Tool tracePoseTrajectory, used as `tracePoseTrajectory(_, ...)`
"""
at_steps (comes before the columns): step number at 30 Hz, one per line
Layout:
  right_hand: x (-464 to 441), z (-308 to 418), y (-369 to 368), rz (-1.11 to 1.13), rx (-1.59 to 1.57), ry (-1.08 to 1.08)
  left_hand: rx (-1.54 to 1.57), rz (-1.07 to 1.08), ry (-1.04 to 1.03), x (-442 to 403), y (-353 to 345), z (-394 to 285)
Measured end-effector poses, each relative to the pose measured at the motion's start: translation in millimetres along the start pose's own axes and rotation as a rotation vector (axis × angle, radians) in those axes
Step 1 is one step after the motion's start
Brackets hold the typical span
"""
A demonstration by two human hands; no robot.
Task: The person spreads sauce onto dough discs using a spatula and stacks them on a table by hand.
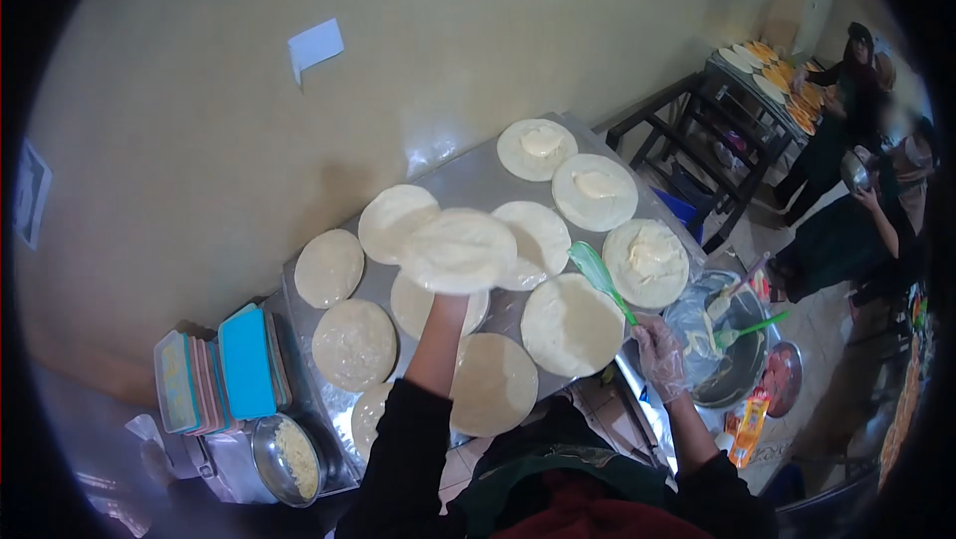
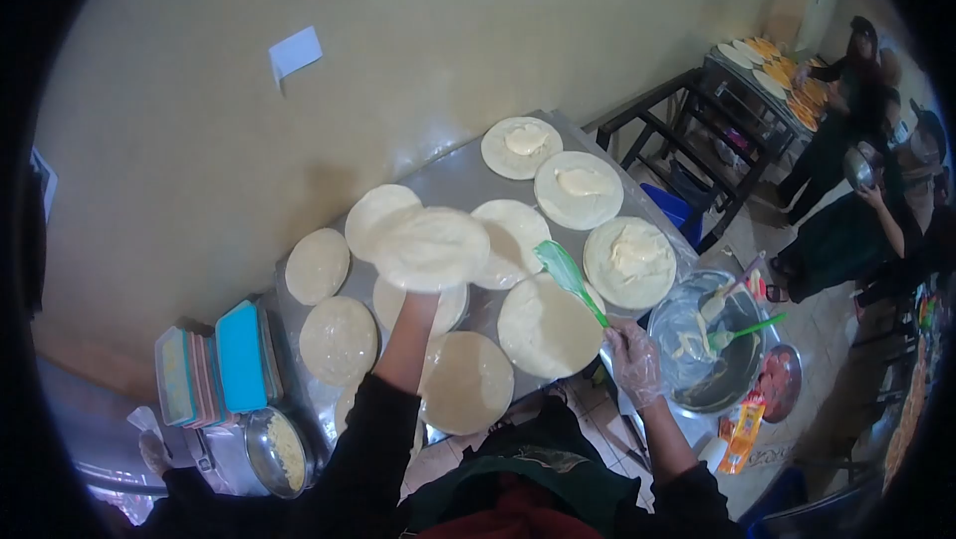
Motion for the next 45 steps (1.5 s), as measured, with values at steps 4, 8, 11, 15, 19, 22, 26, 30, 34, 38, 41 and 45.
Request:
tracePoseTrajectory(4, -35.0, -23.8, 11.9, 0.040, 0.015, 0.007, -0.094, -0.011, -0.011, -92.7, -47.6, 6.9)
tracePoseTrajectory(8, -60.8, -52.2, 23.2, 0.085, -0.046, -0.056, -0.170, -0.038, -0.003, -149.8, -52.0, 17.8)
tracePoseTrajectory(11, -78.0, -61.6, 31.7, 0.129, 0.004, -0.074, -0.230, -0.077, 0.022, -182.9, -37.3, 14.2)
tracePoseTrajectory(15, -95.1, -72.5, 35.3, 0.172, -0.018, -0.095, -0.324, -0.092, 0.041, -223.8, -27.2, 6.9)
tracePoseTrajectory(19, -101.9, -91.0, 30.4, 0.203, -0.027, -0.095, -0.407, -0.092, 0.068, -247.0, -13.9, 13.3)
tracePoseTrajectory(22, -109.5, -93.1, 29.3, 0.248, -0.015, -0.118, -0.472, -0.096, 0.083, -255.0, 12.9, 1.7)
tracePoseTrajectory(26, -114.0, -98.4, 27.2, 0.248, -0.020, -0.133, -0.561, -0.099, 0.105, -267.0, 29.8, -8.4)
tracePoseTrajectory(30, -116.1, -100.0, 22.5, 0.234, -0.016, -0.152, -0.660, -0.105, 0.126, -274.8, 43.0, -29.1)
tracePoseTrajectory(34, -119.5, -99.4, 12.3, 0.254, -0.006, -0.150, -0.781, -0.093, 0.145, -279.0, 41.9, -65.7)
tracePoseTrajectory(38, -118.8, -101.6, 2.7, 0.265, -0.018, -0.118, -0.699, -0.160, 0.370, -278.6, -54.0, -106.1)
tracePoseTrajectory(41, -120.9, -99.1, -3.9, 0.280, -0.007, -0.114, -1.236, -0.034, 0.318, -294.2, -81.6, -121.7)
tracePoseTrajectory(45, -124.7, -94.7, -10.0, 0.304, -0.019, -0.114, -1.727, -0.047, 0.176, -291.9, -100.2, -117.1)
Point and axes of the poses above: each hand's wrist, its own x-axis away from the middle knuckle, its own y-axis out of the back of the hand, z = x × y, the point moved 3 cm from there along -x, towards the middle knuckle, and after that the axes turned 14 degrees about -z, right-handed, at the moved point
